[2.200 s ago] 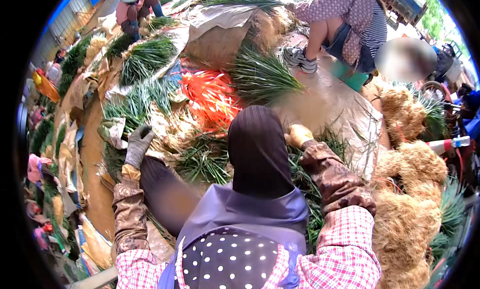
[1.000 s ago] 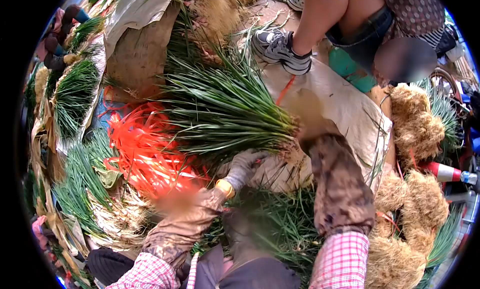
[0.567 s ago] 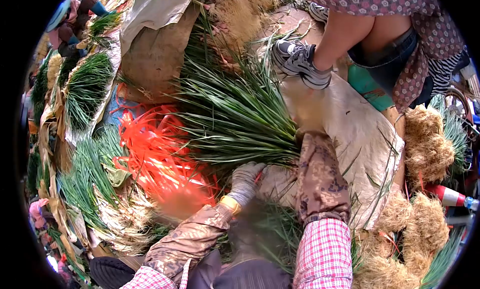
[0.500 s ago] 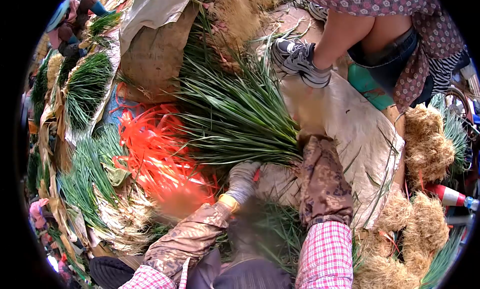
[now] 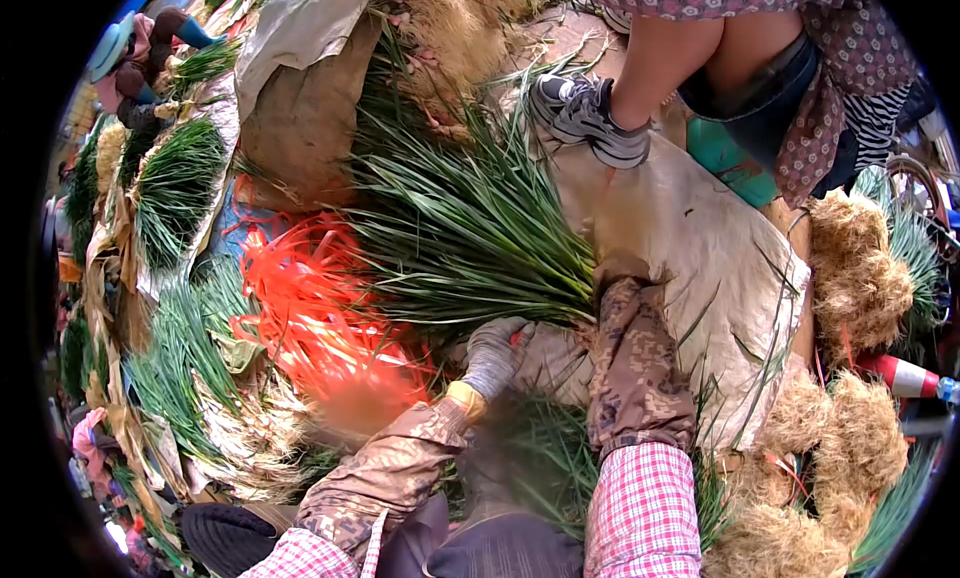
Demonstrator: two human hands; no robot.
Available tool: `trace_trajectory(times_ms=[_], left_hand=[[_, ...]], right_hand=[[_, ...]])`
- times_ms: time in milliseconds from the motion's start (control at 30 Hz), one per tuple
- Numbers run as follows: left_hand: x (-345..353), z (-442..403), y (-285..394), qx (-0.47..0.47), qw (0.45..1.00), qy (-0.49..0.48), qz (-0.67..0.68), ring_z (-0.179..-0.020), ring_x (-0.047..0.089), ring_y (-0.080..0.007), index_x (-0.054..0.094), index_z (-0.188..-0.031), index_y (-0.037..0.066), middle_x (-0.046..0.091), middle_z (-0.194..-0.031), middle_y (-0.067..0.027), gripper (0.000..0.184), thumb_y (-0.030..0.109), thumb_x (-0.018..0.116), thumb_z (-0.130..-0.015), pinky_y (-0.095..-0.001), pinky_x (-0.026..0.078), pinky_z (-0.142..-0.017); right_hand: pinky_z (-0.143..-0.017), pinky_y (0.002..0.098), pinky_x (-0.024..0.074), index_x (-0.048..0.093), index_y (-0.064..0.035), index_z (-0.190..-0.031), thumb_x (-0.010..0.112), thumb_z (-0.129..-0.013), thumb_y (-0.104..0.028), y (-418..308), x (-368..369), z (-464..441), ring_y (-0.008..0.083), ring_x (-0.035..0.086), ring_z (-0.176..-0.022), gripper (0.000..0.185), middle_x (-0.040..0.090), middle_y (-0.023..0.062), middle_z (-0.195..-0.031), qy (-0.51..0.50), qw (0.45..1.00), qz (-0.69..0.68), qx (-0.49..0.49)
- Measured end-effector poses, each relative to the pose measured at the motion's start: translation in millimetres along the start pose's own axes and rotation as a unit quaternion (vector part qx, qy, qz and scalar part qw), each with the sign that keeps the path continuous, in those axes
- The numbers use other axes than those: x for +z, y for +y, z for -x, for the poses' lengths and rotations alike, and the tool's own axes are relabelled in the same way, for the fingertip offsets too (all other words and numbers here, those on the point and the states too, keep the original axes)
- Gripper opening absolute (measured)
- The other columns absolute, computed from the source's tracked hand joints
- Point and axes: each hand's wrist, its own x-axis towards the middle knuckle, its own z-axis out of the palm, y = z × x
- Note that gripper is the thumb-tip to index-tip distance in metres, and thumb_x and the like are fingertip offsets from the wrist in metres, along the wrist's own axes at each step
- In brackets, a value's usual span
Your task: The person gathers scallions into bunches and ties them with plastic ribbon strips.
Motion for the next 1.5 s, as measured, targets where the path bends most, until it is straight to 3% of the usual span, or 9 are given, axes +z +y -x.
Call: trace_trajectory(times_ms=[367,433,533,700,933,1067,1133,1333,1500], left_hand=[[10.7,10.4,-15.3,0.016,0.997,0.047,0.064,-0.083,0.062,-0.0346,0.068,-0.096,0.007,0.066,-0.089,-0.0171,0.023,0.026,0.060,-0.085,-0.0399,0.050,-0.075],[11.5,8.9,-14.2,-0.003,0.995,0.035,0.090,-0.083,0.064,-0.0314,0.067,-0.098,0.003,0.067,-0.090,-0.0171,0.024,0.022,0.064,-0.084,-0.0351,0.050,-0.077],[24.1,5.5,-20.1,-0.022,0.988,0.053,0.145,-0.080,0.065,-0.0257,0.067,-0.097,0.001,0.068,-0.088,-0.0158,0.023,0.021,0.065,-0.084,-0.0327,0.049,-0.076],[8.8,8.4,-12.3,0.010,0.988,0.085,0.128,-0.077,0.064,-0.0205,0.067,-0.095,-0.001,0.069,-0.086,-0.0142,0.021,0.017,0.066,-0.084,-0.0310,0.050,-0.074],[23.0,17.3,-27.4,0.011,0.977,0.110,0.184,-0.073,0.064,-0.0163,0.068,-0.094,-0.001,0.069,-0.081,-0.0088,0.018,0.013,0.069,-0.082,-0.0291,0.051,-0.070],[24.2,30.8,-40.7,0.020,0.973,0.100,0.208,-0.078,0.063,-0.0294,0.067,-0.094,0.003,0.067,-0.086,-0.0153,0.022,0.023,0.064,-0.085,-0.0350,0.049,-0.075],[21.3,41.6,-36.9,0.000,0.957,0.077,0.281,-0.077,0.063,-0.0258,0.067,-0.094,0.002,0.067,-0.085,-0.0136,0.020,0.020,0.064,-0.085,-0.0333,0.049,-0.074],[19.9,37.8,-34.6,-0.037,0.858,0.135,0.494,-0.068,0.060,-0.0081,0.065,-0.092,0.000,0.067,-0.081,-0.0038,0.010,0.007,0.065,-0.085,-0.0229,0.049,-0.063],[-10.8,55.8,-46.6,0.013,0.937,0.155,0.313,-0.070,0.059,-0.0108,0.065,-0.089,0.001,0.066,-0.079,-0.0035,0.008,0.007,0.062,-0.085,-0.0244,0.049,-0.067]], right_hand=[[-0.048,0.0276,0.0375,0.069,-0.0048,-0.097,0.054,-0.092,-0.019,-8.1,-8.9,21.4,0.0110,0.043,-0.054,0.022,0.049,-0.0018,-0.067,-0.011,0.997,-0.021,-0.071],[-0.047,0.0262,0.0371,0.070,-0.0055,-0.097,0.054,-0.092,-0.019,54.0,-36.4,-69.6,0.0105,0.042,-0.052,0.022,0.048,-0.0026,-0.066,-0.067,0.948,0.106,-0.294],[-0.046,0.0253,0.0365,0.070,-0.0054,-0.097,0.053,-0.092,-0.018,46.9,-35.8,-52.2,0.0103,0.042,-0.050,0.022,0.048,-0.0025,-0.064,-0.055,0.904,0.218,-0.365],[-0.045,0.0264,0.0373,0.070,-0.0036,-0.095,0.053,-0.093,-0.020,4.1,-10.3,3.7,0.0108,0.044,-0.049,0.024,0.052,-0.0013,-0.065,-0.046,0.999,-0.004,-0.014],[-0.064,0.0263,0.0511,0.062,-0.0027,-0.107,0.051,-0.095,-0.018,11.4,-20.1,23.9,0.0152,0.064,-0.072,0.023,0.067,0.0062,-0.083,-0.152,0.982,0.013,-0.109],[-0.073,0.0278,0.0535,0.063,-0.0023,-0.104,0.055,-0.093,-0.017,-13.0,-15.1,83.4,0.0156,0.066,-0.078,0.020,0.069,0.0075,-0.089,-0.149,0.982,-0.062,-0.100],[-0.072,0.0277,0.0537,0.064,-0.0022,-0.102,0.057,-0.093,-0.017,6.6,-26.0,81.1,0.0155,0.066,-0.077,0.019,0.069,0.0075,-0.088,-0.141,0.930,0.106,-0.324],[-0.066,0.0240,0.0514,0.066,-0.0017,-0.097,0.058,-0.092,-0.014,34.9,-0.5,140.5,0.0126,0.064,-0.072,0.016,0.069,0.0057,-0.084,-0.054,0.985,0.027,-0.159],[-0.065,0.0230,0.0489,0.066,-0.0003,-0.097,0.057,-0.093,-0.013,72.2,41.0,199.7,0.0097,0.061,-0.072,0.016,0.069,0.0046,-0.086,-0.024,0.981,-0.090,-0.171]])
